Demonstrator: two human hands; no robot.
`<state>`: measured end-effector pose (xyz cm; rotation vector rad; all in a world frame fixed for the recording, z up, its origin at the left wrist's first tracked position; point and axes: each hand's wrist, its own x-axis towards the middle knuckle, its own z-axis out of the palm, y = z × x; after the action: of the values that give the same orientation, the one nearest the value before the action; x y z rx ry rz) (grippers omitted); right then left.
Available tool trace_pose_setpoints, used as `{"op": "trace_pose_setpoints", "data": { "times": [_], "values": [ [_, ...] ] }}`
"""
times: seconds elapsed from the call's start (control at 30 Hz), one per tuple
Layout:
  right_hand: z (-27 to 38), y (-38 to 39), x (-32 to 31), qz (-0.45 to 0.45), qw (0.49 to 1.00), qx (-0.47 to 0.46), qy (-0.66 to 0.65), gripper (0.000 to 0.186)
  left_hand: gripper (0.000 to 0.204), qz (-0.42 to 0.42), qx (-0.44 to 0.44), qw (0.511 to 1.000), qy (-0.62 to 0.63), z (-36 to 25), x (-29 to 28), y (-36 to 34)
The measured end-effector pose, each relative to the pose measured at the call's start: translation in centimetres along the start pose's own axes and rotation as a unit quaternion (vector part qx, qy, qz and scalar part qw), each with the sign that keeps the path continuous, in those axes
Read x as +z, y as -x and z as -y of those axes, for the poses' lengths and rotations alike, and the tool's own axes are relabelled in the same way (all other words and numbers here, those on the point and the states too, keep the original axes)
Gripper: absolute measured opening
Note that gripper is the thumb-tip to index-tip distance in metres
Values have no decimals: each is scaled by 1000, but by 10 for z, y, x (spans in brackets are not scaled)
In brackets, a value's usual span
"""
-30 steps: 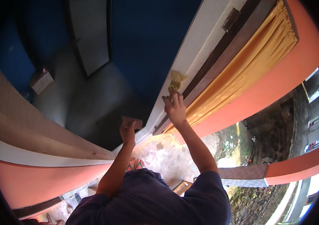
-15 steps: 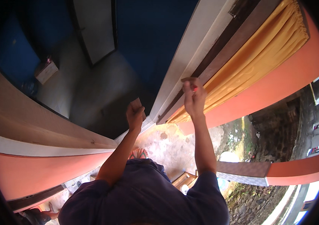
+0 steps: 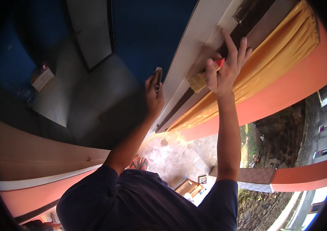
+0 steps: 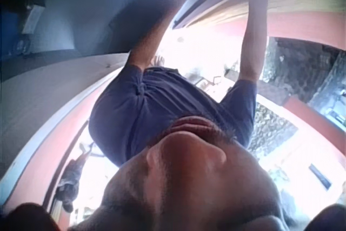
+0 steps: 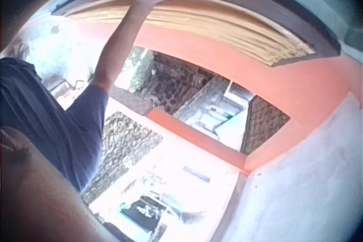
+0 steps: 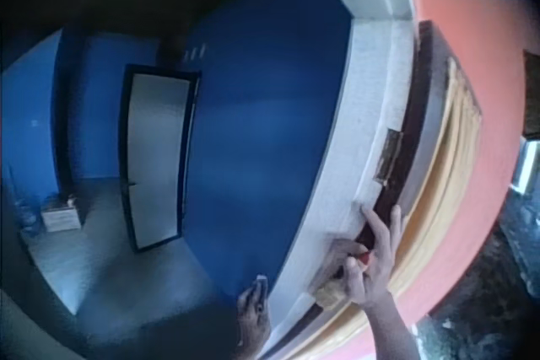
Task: The person paints a white door frame using a paintbrush in the right hand and smooths the surface with a sanding block in the left hand. The person repeatedly applies paint and rubs the frame to even out the finish.
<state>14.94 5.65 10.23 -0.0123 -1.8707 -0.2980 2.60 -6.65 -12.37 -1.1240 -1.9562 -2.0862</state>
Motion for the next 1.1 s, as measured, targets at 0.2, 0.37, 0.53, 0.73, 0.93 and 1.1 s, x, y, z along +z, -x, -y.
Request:
{"op": "trace_pose_setpoints", "data": {
  "times": [0.2, 0.37, 0.53, 0.73, 0.93, 1.1],
  "values": [
    [-4, 7, 13, -17, 1000, -9, 14, 45, 59, -41, 151, 986, 57, 4, 60, -10],
    [2, 2, 8, 43, 998, -4, 49, 59, 60, 17, 42, 998, 45, 82, 73, 95],
    [-6, 9, 9, 20, 997, -12, 74, 59, 65, -37, 143, 989, 19, 17, 82, 0],
    [-1, 2, 10, 16, 992, -45, 116, 58, 66, 5, 161, 987, -14, 15, 70, 4],
    [-3, 1, 11, 18, 991, -60, 121, 59, 69, 38, -58, 993, 95, 100, 70, 107],
    [0, 3, 16, -9, 992, -56, 112, 59, 69, -9, 175, 983, 59, 9, 82, 18]
  ]
}}
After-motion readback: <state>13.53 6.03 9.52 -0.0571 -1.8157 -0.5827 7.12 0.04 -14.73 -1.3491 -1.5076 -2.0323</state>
